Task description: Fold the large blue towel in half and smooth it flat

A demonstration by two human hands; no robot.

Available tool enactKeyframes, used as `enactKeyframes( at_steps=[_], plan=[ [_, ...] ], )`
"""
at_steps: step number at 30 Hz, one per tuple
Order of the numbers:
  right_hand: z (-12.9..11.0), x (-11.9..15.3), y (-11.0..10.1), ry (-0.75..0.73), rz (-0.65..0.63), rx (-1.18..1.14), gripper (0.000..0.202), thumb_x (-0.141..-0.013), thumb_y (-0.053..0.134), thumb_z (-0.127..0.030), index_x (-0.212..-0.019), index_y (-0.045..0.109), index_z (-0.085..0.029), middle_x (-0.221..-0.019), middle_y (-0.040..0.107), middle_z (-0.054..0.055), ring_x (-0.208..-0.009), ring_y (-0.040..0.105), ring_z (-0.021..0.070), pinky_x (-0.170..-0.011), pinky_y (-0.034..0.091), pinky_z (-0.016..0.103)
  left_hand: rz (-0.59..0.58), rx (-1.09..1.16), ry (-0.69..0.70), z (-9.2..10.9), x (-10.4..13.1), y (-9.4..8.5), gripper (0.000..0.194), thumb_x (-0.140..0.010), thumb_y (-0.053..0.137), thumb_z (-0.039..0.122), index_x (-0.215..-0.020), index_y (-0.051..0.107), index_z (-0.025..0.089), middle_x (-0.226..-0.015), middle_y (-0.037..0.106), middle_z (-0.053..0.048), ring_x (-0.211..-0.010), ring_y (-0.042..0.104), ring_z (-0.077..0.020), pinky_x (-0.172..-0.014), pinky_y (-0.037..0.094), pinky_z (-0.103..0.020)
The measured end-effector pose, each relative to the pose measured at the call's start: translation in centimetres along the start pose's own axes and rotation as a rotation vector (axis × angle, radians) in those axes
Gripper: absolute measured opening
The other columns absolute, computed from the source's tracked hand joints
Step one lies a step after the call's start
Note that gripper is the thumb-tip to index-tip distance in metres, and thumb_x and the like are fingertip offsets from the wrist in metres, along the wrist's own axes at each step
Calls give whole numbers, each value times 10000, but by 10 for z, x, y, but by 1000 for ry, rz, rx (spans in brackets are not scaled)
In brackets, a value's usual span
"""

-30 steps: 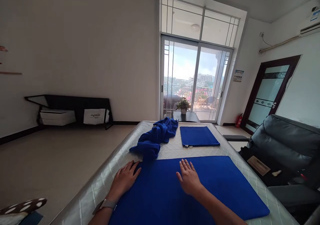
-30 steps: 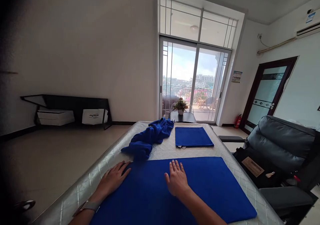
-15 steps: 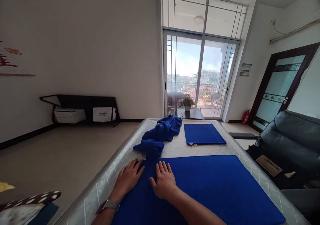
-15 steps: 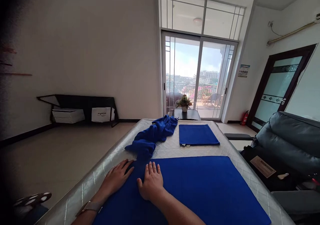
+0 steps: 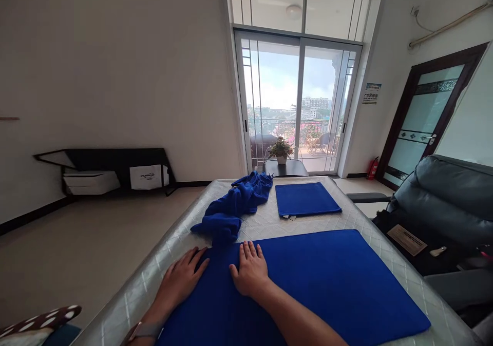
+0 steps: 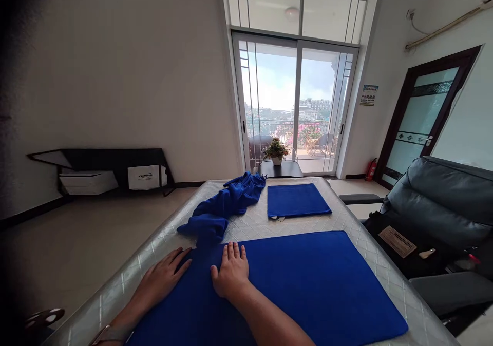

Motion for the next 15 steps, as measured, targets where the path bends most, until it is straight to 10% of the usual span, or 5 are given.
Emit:
enactKeyframes(
  at_steps=[15],
  plan=[
    [69, 34, -44, 28, 12, 91, 792, -1052, 249, -595, -1663, 232, -93, -1734, 206, 132, -1615, 126, 236, -1310, 71, 460, -26, 0, 18, 1, 3, -3, 656, -1018, 275, 544, -1570, 467, 246, -1650, 466, -129, -1520, 422, -324, -1246, 311, -563]
  ],
)
Point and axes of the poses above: each hand's wrist, its own x-axis away from the middle knuckle, its own y-axis out of the palm, z = x × y, the point moved 6 cm from there along -x, towards the middle knuckle
